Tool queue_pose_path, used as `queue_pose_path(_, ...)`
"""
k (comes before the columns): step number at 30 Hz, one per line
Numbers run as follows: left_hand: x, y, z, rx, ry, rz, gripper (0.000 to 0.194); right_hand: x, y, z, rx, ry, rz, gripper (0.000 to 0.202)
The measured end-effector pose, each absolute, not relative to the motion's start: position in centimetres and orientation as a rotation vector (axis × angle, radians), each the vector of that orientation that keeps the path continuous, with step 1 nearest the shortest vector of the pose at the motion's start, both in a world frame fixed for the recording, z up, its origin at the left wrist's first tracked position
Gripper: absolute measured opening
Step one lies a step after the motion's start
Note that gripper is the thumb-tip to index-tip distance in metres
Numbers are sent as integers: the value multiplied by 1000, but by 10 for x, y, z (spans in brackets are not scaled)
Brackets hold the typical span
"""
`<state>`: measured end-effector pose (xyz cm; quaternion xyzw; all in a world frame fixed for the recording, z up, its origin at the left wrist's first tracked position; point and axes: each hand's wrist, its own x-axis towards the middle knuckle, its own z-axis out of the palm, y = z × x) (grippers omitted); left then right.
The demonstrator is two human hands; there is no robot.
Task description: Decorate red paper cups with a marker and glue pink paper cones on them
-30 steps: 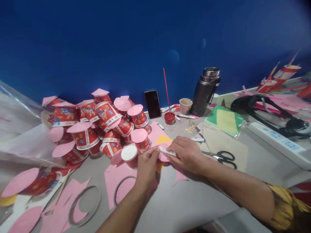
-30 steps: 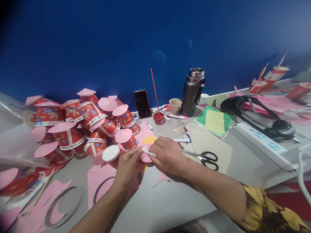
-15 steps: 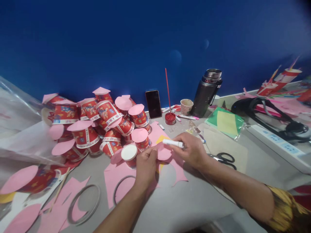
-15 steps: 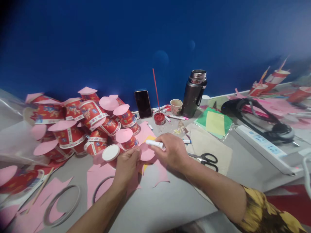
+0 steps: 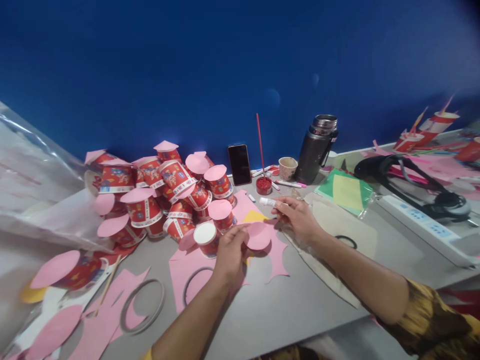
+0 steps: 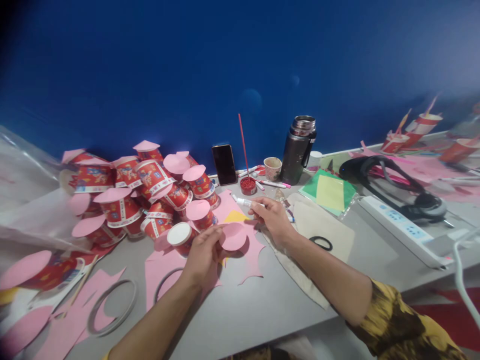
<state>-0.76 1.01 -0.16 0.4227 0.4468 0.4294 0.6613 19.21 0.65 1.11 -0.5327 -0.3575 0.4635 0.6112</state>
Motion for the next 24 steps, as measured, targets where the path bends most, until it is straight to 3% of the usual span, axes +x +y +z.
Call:
queue_pose_path(5, -9, 4, 5, 1265, 1075, 1013, 28, 195, 7, 8, -1215, -814, 1083, 45)
queue_pose_path(11, -31, -22, 35, 1905, 1026, 1185, 25, 200, 14, 4, -1203, -799, 1085, 50)
queue_pose_path(15, -67, -27, 48, 1929, 1543, 1480, 44, 198, 12, 3, -1201, -797, 1135, 48)
queue_pose_path(18, -84, -21, 45, 1733, 1787, 1364, 61, 195, 7, 5, -1203, -775, 1175, 46)
queue_pose_path(24, -83, -2, 21, 1754, 1928, 1138, 61, 190, 4, 8, -1193, -718, 1268, 48)
